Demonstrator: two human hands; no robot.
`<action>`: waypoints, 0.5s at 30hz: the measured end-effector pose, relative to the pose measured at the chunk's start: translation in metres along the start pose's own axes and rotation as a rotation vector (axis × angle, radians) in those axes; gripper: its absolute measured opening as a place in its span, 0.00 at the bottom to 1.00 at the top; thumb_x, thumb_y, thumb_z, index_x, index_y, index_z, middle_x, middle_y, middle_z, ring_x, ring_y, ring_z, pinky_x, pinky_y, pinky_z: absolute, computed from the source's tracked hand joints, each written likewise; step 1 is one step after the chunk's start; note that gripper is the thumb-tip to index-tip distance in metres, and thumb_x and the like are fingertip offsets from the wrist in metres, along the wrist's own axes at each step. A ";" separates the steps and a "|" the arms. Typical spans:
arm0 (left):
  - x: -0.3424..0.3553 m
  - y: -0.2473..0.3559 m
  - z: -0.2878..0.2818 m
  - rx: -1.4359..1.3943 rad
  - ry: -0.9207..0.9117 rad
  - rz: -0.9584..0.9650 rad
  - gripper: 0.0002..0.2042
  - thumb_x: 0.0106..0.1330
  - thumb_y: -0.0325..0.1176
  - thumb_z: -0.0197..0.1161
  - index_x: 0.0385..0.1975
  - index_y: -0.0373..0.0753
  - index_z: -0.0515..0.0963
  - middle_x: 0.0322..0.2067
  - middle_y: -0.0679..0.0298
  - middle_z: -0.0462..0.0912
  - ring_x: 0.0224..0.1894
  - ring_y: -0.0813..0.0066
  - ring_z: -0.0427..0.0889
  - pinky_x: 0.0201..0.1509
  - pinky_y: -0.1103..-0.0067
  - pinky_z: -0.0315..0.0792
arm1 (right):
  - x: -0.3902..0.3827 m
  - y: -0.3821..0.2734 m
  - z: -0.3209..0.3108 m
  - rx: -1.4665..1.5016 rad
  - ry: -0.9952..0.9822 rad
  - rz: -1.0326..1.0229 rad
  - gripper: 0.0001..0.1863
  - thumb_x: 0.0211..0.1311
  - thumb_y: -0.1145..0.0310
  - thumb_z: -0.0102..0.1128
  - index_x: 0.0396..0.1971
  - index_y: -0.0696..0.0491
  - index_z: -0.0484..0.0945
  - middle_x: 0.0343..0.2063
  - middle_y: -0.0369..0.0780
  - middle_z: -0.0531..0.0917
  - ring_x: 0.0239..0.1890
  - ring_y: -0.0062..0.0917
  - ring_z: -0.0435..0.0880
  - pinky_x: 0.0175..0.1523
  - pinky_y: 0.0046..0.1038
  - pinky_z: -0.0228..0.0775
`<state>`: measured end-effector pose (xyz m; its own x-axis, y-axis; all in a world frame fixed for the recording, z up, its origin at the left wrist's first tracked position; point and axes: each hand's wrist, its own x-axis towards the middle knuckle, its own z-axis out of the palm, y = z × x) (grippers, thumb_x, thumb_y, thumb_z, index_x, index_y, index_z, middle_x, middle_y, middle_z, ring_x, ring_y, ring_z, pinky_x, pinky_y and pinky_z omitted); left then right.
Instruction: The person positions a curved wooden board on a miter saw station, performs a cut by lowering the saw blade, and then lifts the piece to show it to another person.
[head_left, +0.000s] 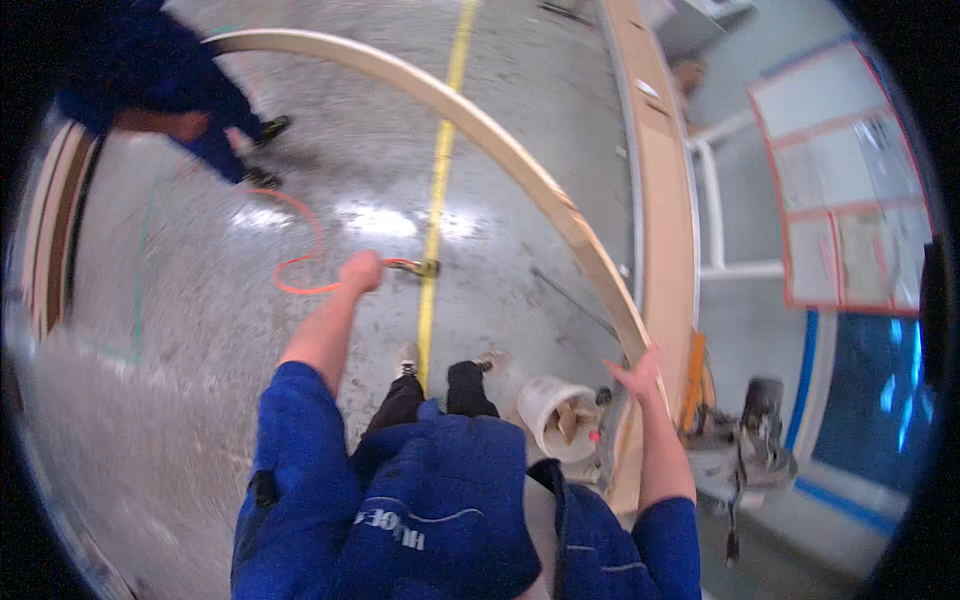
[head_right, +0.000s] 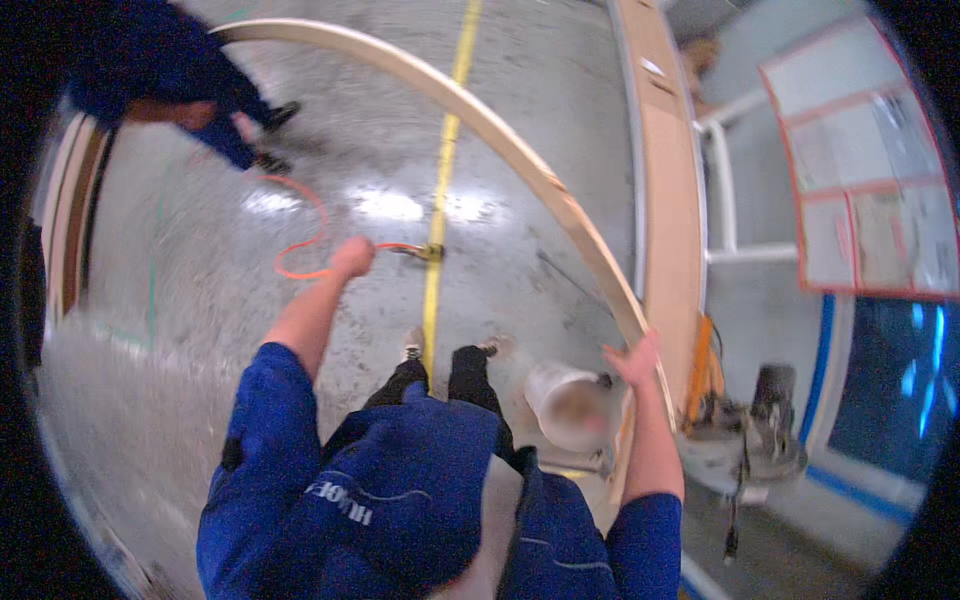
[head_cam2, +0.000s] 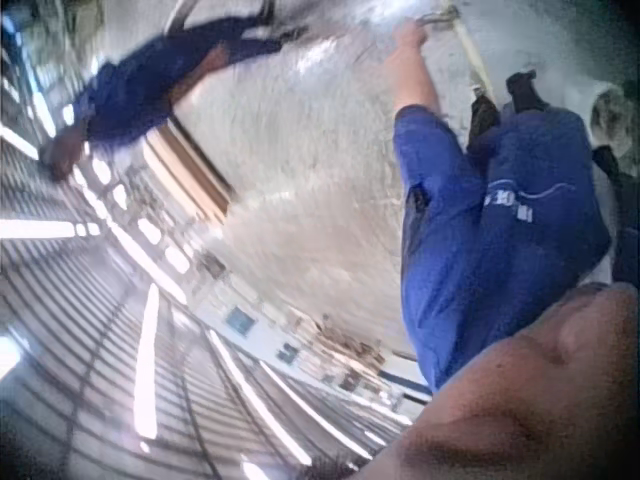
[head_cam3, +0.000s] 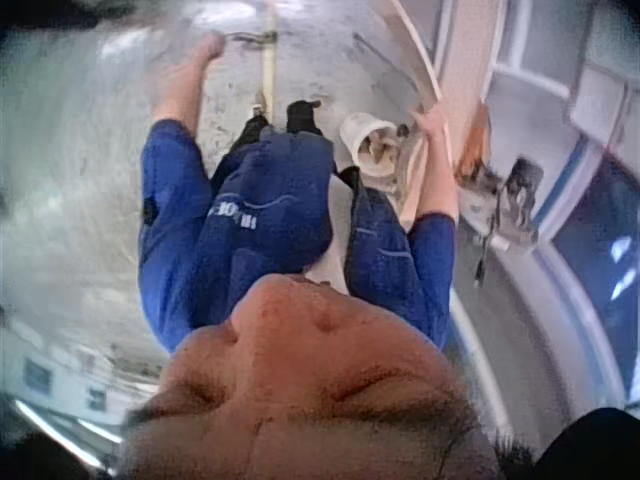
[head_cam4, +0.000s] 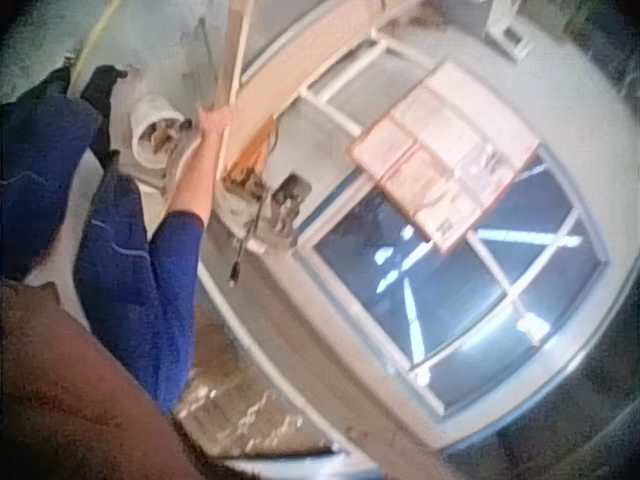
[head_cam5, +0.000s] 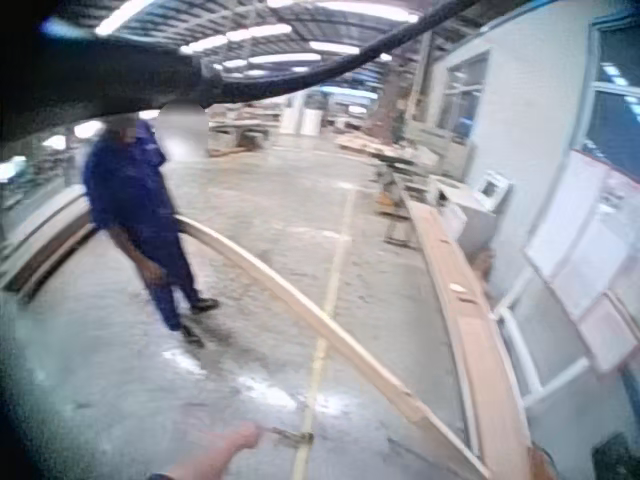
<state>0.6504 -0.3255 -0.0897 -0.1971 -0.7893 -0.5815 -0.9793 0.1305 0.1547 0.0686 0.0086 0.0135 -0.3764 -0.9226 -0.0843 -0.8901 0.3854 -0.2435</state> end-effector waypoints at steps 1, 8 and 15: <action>0.006 0.001 -0.006 0.043 -0.034 0.020 0.12 0.68 0.34 0.55 0.39 0.36 0.85 0.45 0.49 0.86 0.50 0.51 0.85 0.51 0.61 0.79 | 0.001 -0.002 -0.004 -0.006 -0.071 0.076 0.58 0.33 0.45 0.82 0.61 0.64 0.63 0.51 0.54 0.72 0.52 0.47 0.76 0.57 0.44 0.70; 0.022 -0.005 -0.047 0.101 0.034 0.008 0.14 0.72 0.40 0.52 0.45 0.41 0.82 0.47 0.46 0.84 0.51 0.47 0.83 0.53 0.57 0.77 | 0.004 -0.036 -0.018 -0.103 -0.291 0.430 0.75 0.37 0.45 0.80 0.75 0.60 0.35 0.76 0.53 0.47 0.78 0.47 0.47 0.78 0.49 0.41; 0.021 0.004 -0.086 0.296 0.268 0.065 0.13 0.69 0.35 0.53 0.46 0.40 0.82 0.44 0.50 0.86 0.50 0.48 0.84 0.53 0.55 0.76 | -0.002 -0.050 -0.030 -0.121 -0.272 0.540 0.68 0.45 0.48 0.78 0.75 0.60 0.39 0.76 0.52 0.48 0.78 0.46 0.47 0.79 0.48 0.39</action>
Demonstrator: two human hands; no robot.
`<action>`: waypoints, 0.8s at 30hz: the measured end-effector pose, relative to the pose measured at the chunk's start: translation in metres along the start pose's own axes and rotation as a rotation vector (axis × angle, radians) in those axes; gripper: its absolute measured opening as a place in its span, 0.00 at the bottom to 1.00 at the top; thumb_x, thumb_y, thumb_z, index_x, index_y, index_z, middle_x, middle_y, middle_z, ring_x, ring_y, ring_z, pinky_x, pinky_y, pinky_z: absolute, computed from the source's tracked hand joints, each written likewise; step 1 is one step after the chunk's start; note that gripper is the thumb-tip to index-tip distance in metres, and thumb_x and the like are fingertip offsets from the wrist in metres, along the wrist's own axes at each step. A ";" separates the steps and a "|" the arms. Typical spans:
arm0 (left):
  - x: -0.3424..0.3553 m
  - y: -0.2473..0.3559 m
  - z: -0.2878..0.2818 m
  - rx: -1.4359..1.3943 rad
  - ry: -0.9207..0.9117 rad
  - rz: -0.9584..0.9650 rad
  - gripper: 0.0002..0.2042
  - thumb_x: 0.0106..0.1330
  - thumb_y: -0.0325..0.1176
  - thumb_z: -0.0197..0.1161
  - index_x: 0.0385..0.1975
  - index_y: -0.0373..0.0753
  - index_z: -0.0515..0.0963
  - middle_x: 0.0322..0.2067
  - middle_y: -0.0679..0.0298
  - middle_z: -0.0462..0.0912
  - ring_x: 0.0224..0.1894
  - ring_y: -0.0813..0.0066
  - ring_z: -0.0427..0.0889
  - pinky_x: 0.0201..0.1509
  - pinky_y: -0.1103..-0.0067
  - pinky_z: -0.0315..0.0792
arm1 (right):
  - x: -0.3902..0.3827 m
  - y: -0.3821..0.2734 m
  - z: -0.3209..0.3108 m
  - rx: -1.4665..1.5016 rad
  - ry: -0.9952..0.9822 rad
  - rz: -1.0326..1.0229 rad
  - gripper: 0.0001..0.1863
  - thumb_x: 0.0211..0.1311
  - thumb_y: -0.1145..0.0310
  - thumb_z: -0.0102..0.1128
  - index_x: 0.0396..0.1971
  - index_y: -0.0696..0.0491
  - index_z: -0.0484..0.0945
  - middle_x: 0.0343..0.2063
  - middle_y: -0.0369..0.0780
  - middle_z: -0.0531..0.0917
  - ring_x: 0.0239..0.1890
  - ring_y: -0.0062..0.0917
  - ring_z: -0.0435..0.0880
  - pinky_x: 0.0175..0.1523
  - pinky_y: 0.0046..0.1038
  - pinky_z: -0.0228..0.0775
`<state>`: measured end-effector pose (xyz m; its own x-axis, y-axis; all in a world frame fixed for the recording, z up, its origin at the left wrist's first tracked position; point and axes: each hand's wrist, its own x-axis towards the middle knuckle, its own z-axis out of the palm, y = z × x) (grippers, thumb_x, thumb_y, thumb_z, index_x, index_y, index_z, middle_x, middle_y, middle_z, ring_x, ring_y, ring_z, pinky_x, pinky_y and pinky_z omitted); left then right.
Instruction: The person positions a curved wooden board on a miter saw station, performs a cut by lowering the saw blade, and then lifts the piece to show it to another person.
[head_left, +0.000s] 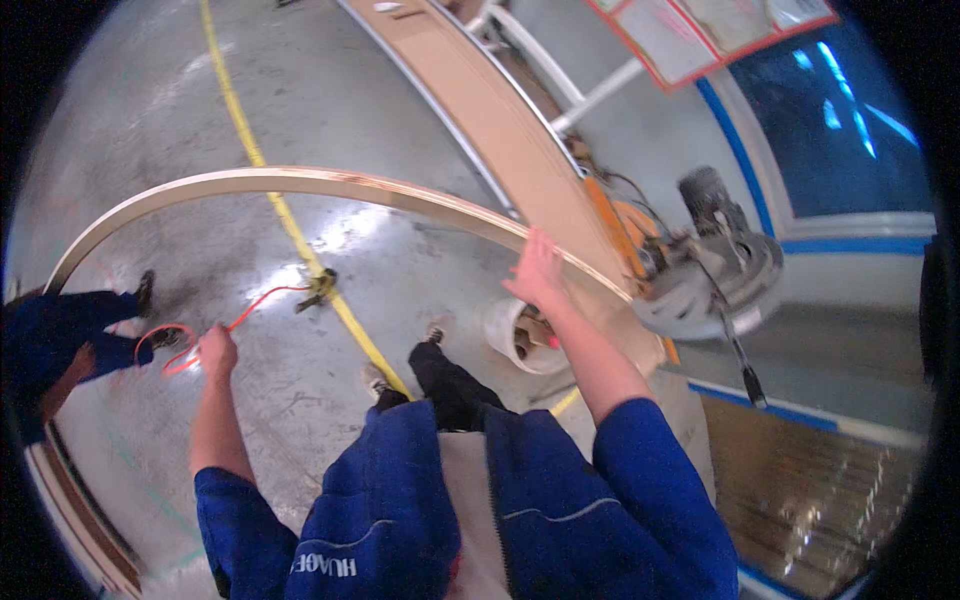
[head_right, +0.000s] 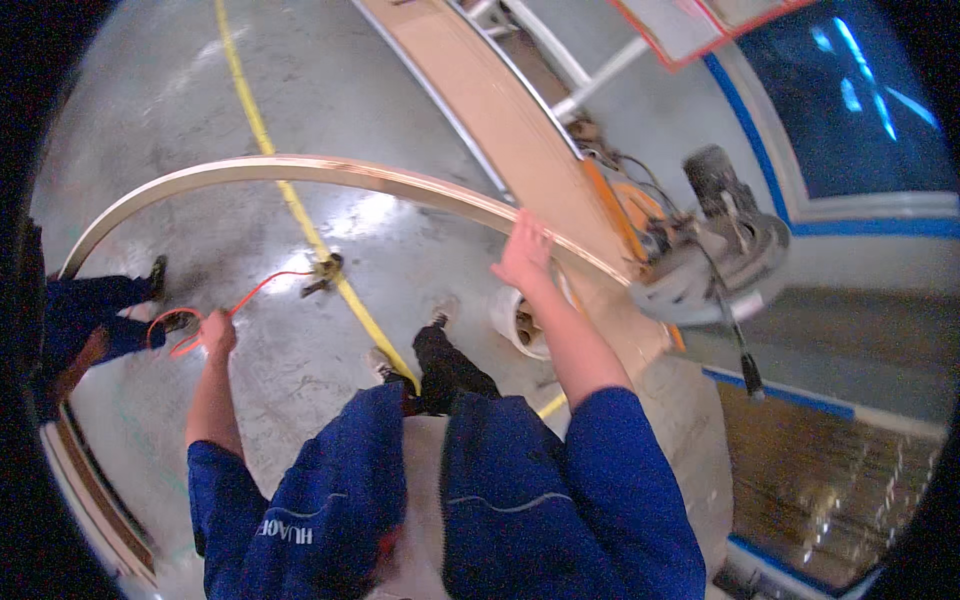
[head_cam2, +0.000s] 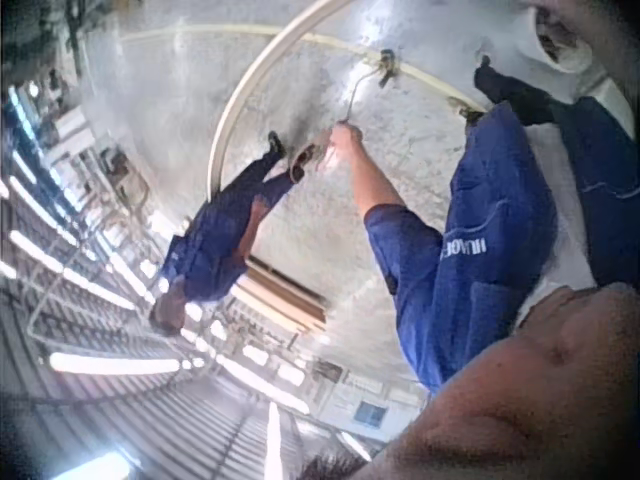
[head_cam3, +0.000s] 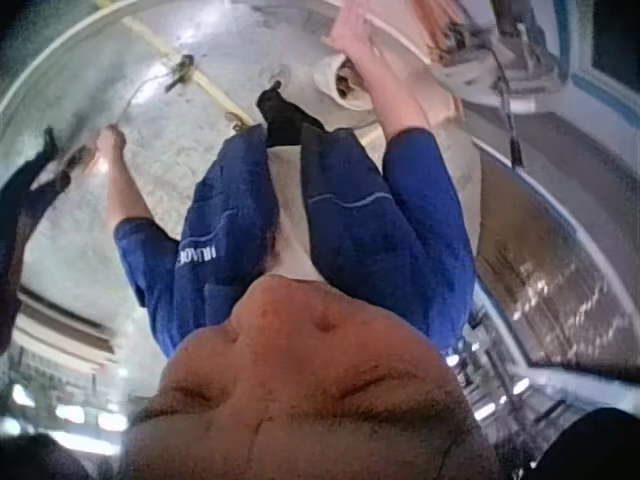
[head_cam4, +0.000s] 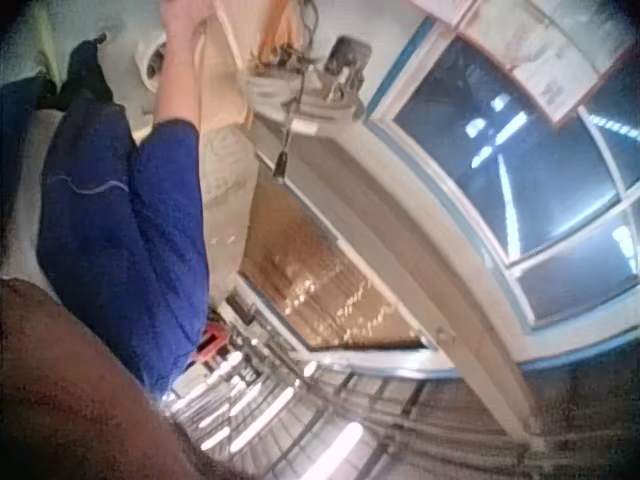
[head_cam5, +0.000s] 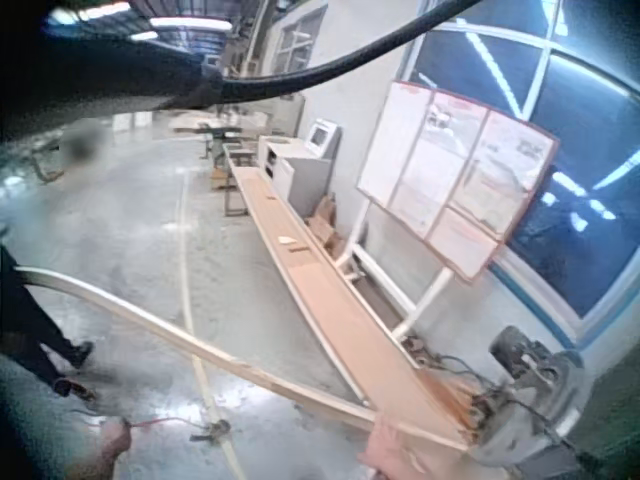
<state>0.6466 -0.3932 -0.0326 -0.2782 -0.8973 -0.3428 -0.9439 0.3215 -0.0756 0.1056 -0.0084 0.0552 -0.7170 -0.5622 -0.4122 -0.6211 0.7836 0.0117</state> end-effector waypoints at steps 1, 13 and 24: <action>0.001 -0.001 -0.003 0.052 -0.031 -0.053 0.12 0.66 0.32 0.56 0.46 0.40 0.82 0.42 0.50 0.86 0.49 0.48 0.84 0.53 0.56 0.75 | -0.002 -0.004 -0.001 -0.042 0.022 -0.026 0.67 0.45 0.49 0.78 0.75 0.60 0.39 0.75 0.52 0.48 0.77 0.46 0.47 0.79 0.48 0.39; -0.065 0.167 -0.028 -0.688 -0.029 0.118 0.23 0.61 0.36 0.65 0.57 0.37 0.75 0.37 0.49 0.87 0.44 0.52 0.86 0.50 0.63 0.78 | -0.012 -0.026 0.014 0.045 0.244 0.017 0.61 0.47 0.55 0.73 0.75 0.63 0.42 0.75 0.53 0.52 0.76 0.52 0.48 0.78 0.53 0.33; -0.102 0.251 -0.051 -0.750 -0.348 0.296 0.18 0.65 0.32 0.65 0.55 0.35 0.78 0.32 0.57 0.87 0.39 0.66 0.87 0.48 0.73 0.79 | -0.023 -0.009 0.021 0.215 0.169 0.039 0.60 0.43 0.50 0.71 0.72 0.65 0.51 0.73 0.56 0.53 0.76 0.49 0.48 0.77 0.56 0.30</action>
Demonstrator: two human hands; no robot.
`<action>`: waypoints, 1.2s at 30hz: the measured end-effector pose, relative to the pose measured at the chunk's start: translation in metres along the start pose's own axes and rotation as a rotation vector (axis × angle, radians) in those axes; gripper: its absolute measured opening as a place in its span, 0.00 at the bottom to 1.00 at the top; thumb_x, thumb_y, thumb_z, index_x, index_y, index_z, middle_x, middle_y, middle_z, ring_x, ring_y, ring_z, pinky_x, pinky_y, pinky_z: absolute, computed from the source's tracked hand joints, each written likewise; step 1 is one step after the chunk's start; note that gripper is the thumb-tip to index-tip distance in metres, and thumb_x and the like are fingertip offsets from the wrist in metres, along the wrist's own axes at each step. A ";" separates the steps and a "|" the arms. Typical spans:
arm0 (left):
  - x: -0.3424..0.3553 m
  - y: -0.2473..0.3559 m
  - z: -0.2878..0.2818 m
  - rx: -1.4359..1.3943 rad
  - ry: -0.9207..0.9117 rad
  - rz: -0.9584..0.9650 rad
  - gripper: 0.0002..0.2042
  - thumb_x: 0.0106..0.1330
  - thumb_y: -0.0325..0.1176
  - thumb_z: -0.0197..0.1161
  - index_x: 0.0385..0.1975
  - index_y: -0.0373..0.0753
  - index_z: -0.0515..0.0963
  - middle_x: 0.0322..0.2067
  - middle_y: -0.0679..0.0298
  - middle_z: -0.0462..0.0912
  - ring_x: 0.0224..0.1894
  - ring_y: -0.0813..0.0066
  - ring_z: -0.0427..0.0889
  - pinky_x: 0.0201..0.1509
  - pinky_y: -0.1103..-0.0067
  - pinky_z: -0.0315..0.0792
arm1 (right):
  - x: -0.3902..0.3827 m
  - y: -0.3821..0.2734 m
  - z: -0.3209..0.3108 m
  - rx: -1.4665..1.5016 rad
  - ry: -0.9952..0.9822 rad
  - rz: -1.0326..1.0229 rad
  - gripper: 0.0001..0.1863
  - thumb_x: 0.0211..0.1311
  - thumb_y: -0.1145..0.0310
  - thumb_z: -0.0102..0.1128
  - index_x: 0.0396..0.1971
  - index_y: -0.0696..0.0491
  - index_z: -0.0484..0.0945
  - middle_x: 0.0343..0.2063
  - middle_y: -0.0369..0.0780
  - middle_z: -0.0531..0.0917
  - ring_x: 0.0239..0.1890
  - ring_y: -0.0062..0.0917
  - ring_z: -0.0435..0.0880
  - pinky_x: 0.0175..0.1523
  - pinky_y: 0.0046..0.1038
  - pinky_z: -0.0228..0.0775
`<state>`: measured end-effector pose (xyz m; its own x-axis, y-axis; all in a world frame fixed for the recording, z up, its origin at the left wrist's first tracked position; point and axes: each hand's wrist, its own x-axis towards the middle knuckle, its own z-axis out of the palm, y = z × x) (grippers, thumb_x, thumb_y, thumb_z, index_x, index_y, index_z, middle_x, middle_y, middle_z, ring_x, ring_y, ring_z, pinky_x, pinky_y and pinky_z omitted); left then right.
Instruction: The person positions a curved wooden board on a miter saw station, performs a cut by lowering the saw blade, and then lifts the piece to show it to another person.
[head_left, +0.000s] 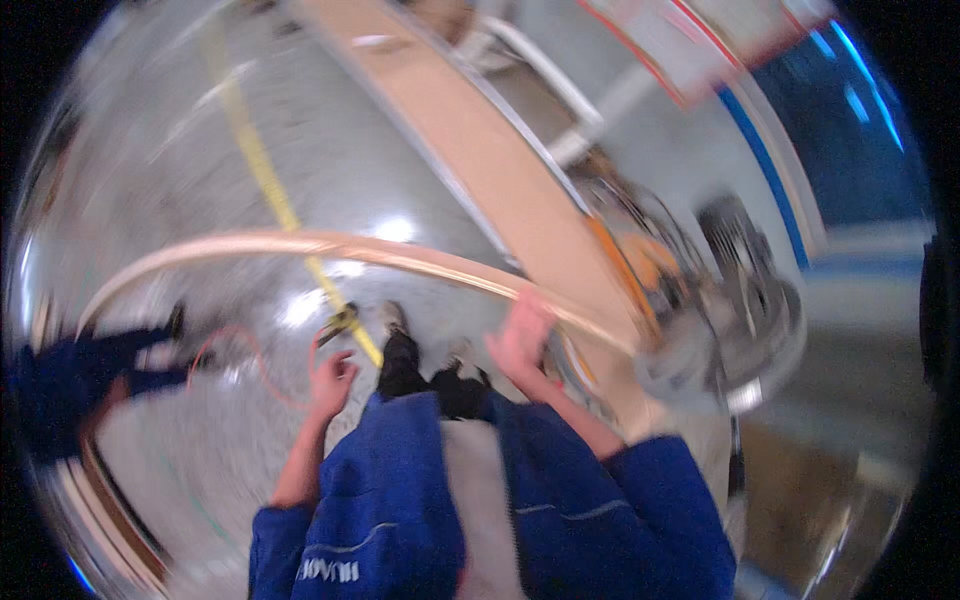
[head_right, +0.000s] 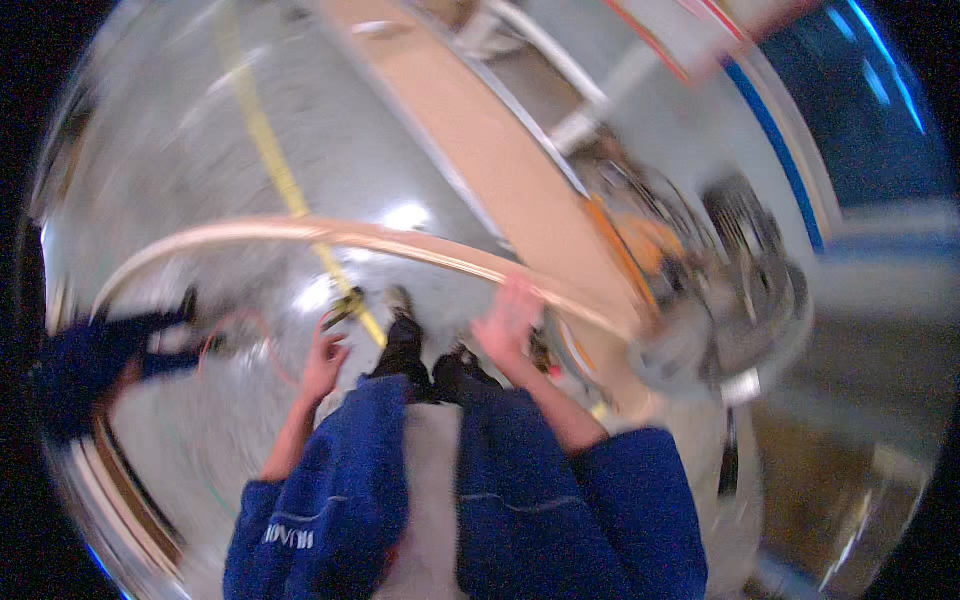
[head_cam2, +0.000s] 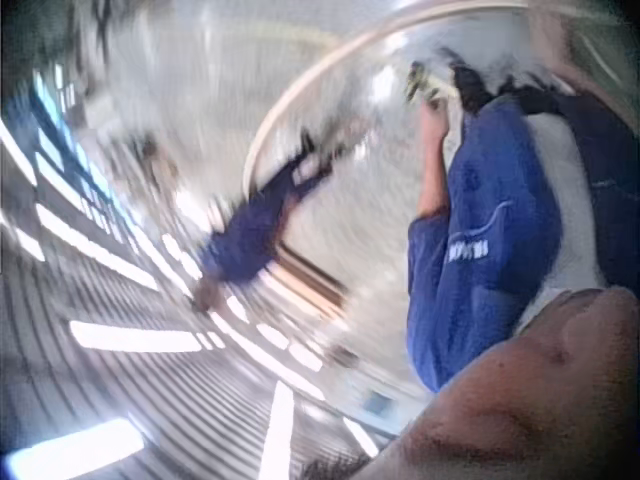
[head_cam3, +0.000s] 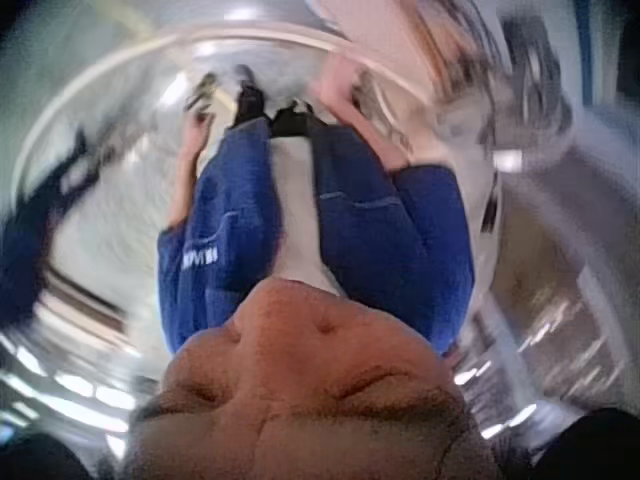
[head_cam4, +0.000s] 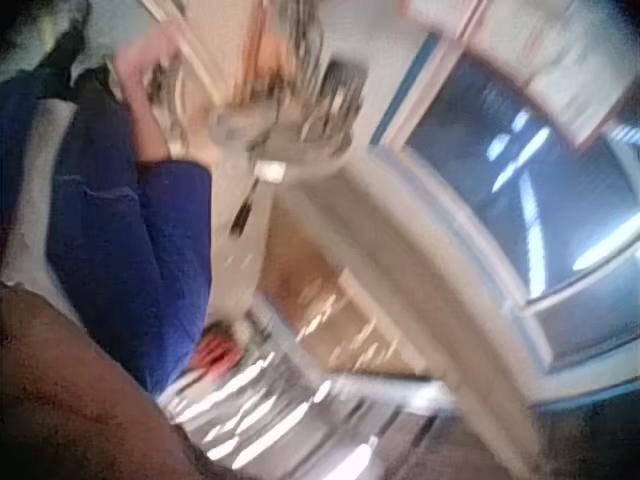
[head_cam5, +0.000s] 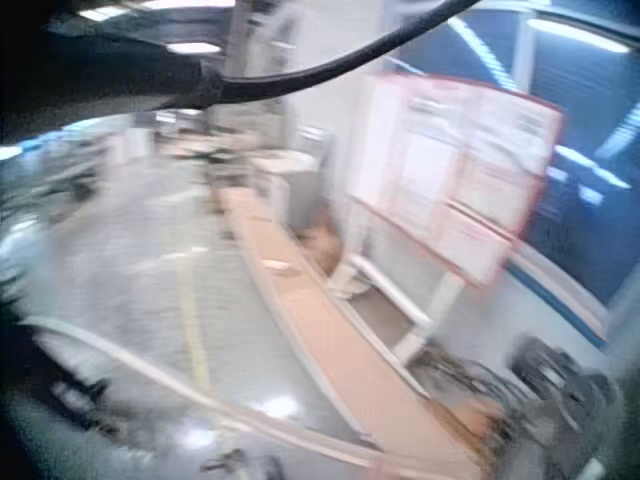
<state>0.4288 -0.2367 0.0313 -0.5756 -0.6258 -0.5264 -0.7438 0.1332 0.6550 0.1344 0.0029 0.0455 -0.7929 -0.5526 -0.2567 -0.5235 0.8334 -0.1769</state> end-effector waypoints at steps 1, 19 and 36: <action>0.009 0.014 -0.004 -0.084 -0.001 0.064 0.16 0.66 0.29 0.65 0.53 0.35 0.79 0.32 0.59 0.86 0.39 0.69 0.87 0.48 0.75 0.78 | 0.001 0.003 0.000 0.089 -0.009 0.008 0.58 0.44 0.51 0.69 0.72 0.64 0.51 0.72 0.56 0.54 0.76 0.47 0.48 0.77 0.55 0.30; 0.134 0.208 0.002 0.384 -0.362 0.786 0.28 0.59 0.34 0.71 0.60 0.36 0.73 0.54 0.51 0.78 0.58 0.52 0.76 0.64 0.64 0.70 | -0.031 0.022 0.026 0.838 0.595 0.546 0.42 0.57 0.63 0.69 0.68 0.61 0.59 0.67 0.53 0.66 0.70 0.43 0.64 0.71 0.38 0.60; 0.258 0.211 0.054 0.591 -0.764 0.345 0.38 0.70 0.60 0.56 0.64 0.27 0.70 0.60 0.43 0.75 0.64 0.55 0.74 0.69 0.68 0.66 | 0.059 0.144 0.073 2.080 1.078 1.119 0.36 0.59 0.73 0.66 0.67 0.54 0.62 0.59 0.43 0.74 0.58 0.35 0.74 0.63 0.37 0.68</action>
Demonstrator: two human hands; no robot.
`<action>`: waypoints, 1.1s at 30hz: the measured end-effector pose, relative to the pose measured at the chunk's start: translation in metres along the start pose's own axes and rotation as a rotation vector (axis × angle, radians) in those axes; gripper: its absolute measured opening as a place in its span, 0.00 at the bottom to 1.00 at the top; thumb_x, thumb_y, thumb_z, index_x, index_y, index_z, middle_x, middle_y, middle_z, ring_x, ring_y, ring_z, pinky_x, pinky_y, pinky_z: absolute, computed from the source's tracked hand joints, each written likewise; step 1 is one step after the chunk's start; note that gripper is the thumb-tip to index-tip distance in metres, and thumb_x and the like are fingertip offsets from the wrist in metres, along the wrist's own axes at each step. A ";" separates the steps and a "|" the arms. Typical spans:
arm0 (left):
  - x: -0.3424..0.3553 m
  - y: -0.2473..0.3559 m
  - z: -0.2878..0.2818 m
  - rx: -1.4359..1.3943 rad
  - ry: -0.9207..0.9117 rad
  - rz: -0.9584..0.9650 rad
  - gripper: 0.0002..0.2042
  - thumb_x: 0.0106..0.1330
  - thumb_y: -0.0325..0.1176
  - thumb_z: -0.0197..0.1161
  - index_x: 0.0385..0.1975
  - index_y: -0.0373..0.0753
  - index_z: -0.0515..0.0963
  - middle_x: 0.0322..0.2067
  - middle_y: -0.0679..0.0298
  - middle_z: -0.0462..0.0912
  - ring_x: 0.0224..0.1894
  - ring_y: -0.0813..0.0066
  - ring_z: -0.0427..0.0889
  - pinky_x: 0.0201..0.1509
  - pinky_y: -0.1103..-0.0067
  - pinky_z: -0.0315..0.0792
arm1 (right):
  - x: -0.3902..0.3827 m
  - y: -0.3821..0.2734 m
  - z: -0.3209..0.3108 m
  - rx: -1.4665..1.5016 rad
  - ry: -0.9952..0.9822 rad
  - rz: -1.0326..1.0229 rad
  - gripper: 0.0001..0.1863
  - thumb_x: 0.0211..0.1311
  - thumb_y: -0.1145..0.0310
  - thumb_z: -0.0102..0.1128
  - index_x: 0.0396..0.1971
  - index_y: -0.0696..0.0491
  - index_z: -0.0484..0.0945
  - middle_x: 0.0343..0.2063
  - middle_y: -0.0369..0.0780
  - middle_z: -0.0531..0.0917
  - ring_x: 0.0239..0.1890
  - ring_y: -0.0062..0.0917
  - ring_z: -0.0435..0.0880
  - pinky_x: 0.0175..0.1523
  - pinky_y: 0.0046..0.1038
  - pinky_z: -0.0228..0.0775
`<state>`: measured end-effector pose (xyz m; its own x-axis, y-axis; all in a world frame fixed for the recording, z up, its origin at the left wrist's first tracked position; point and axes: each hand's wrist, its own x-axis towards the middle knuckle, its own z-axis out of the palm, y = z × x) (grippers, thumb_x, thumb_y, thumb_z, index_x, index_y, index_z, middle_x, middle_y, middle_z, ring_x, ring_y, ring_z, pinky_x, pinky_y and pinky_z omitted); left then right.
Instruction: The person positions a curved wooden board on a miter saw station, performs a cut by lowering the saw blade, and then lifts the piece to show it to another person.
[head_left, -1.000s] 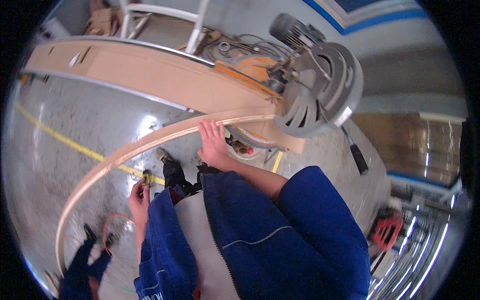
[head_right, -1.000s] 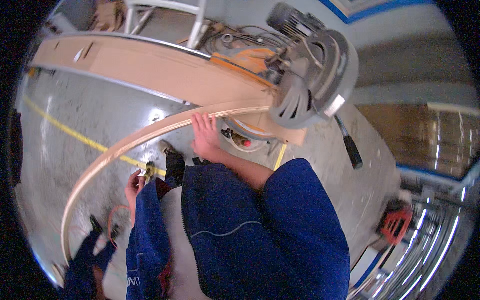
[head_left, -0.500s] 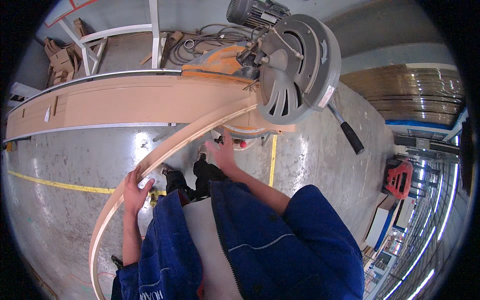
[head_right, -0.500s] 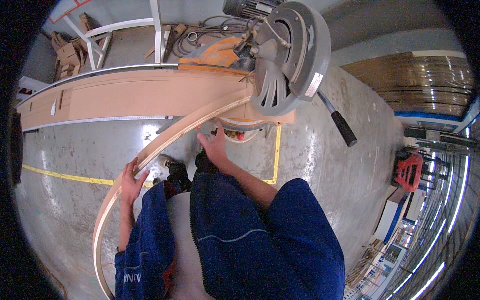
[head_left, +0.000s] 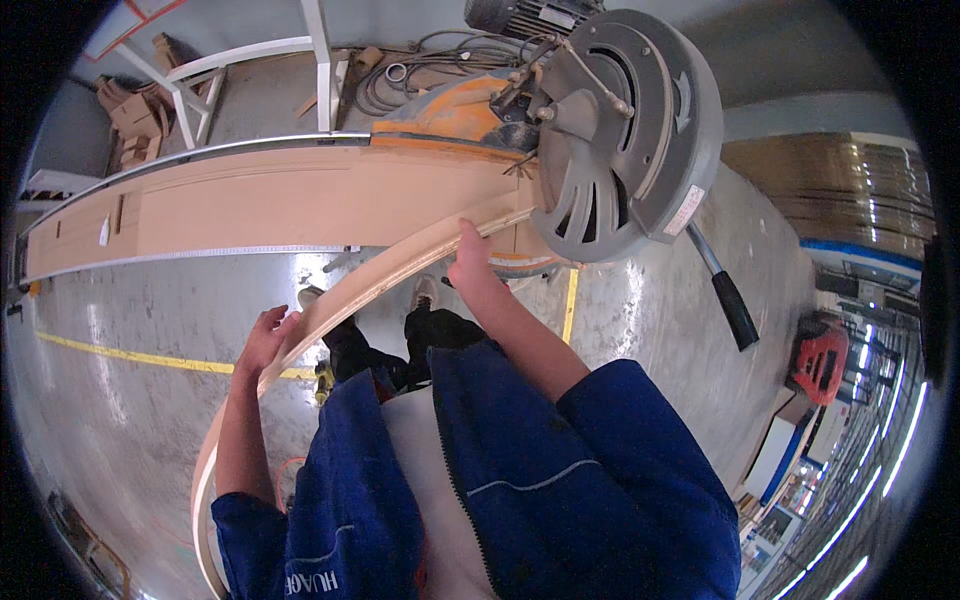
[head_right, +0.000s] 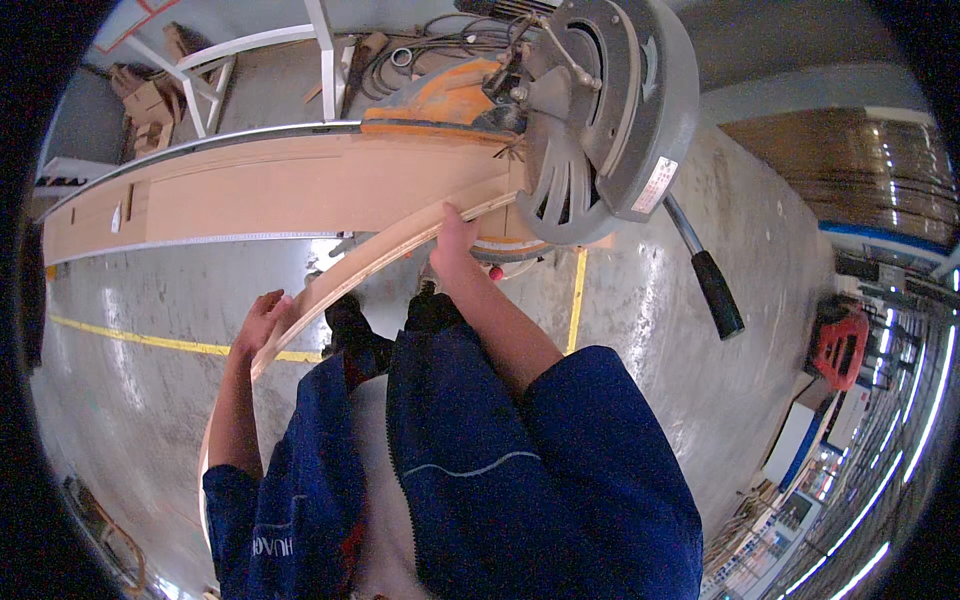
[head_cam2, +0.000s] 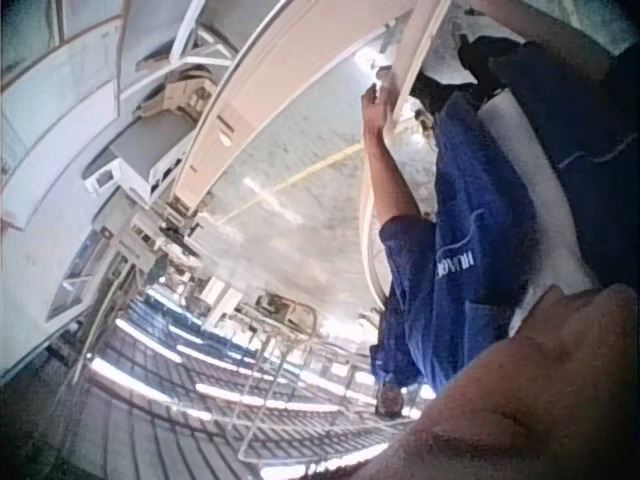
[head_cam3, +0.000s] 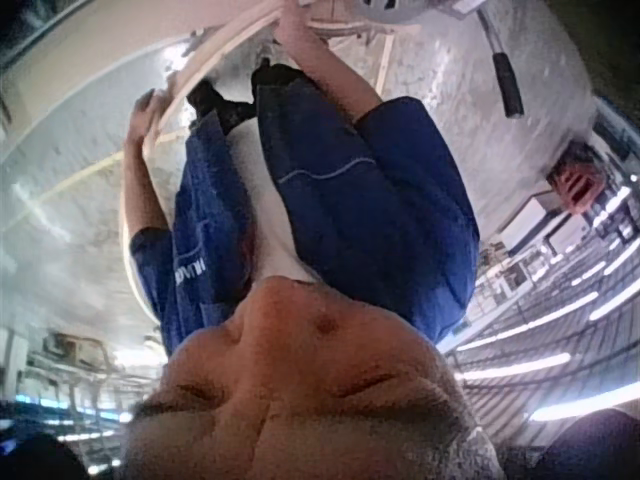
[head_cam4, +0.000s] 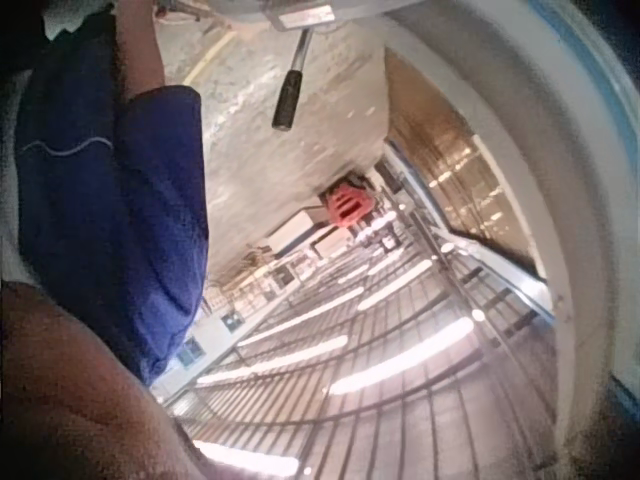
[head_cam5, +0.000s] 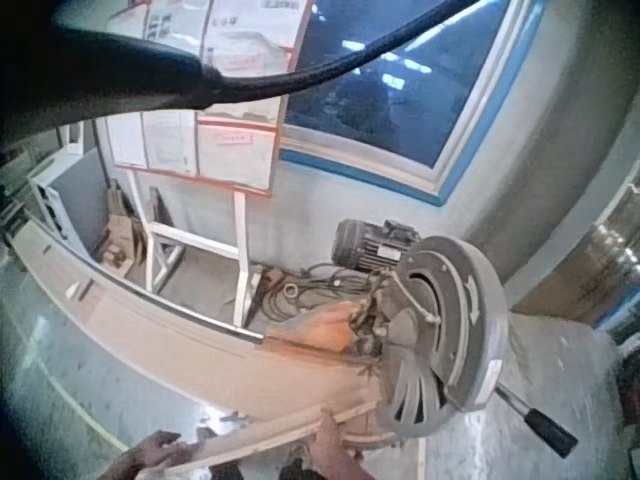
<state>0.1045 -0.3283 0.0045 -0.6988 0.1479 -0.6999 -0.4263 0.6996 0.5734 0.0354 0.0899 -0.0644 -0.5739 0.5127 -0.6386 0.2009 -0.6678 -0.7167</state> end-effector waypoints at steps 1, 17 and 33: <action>0.011 -0.004 -0.001 0.032 -0.033 -0.034 0.39 0.70 0.61 0.56 0.64 0.27 0.70 0.59 0.44 0.76 0.63 0.55 0.75 0.68 0.69 0.67 | 0.003 0.003 0.000 -0.031 0.064 0.000 0.36 0.58 0.74 0.66 0.67 0.54 0.62 0.58 0.43 0.74 0.58 0.35 0.75 0.62 0.38 0.68; 0.044 -0.023 0.011 0.043 -0.202 -0.039 0.42 0.54 0.69 0.66 0.44 0.26 0.83 0.35 0.44 0.87 0.40 0.56 0.88 0.48 0.67 0.78 | -0.023 -0.010 0.033 -0.321 0.372 -0.063 0.21 0.55 0.66 0.61 0.47 0.61 0.77 0.44 0.44 0.81 0.44 0.33 0.79 0.50 0.37 0.72; 0.051 -0.034 0.014 0.145 -0.250 -0.014 0.41 0.56 0.72 0.62 0.34 0.28 0.86 0.30 0.43 0.87 0.36 0.53 0.88 0.46 0.65 0.79 | 0.015 0.018 -0.001 -0.442 0.396 -0.044 0.18 0.55 0.65 0.59 0.42 0.63 0.78 0.38 0.46 0.82 0.38 0.35 0.80 0.45 0.39 0.73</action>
<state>0.0916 -0.3349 -0.0568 -0.5228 0.2928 -0.8006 -0.3356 0.7927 0.5090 0.0311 0.0859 -0.0872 -0.2665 0.7537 -0.6007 0.5436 -0.3971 -0.7394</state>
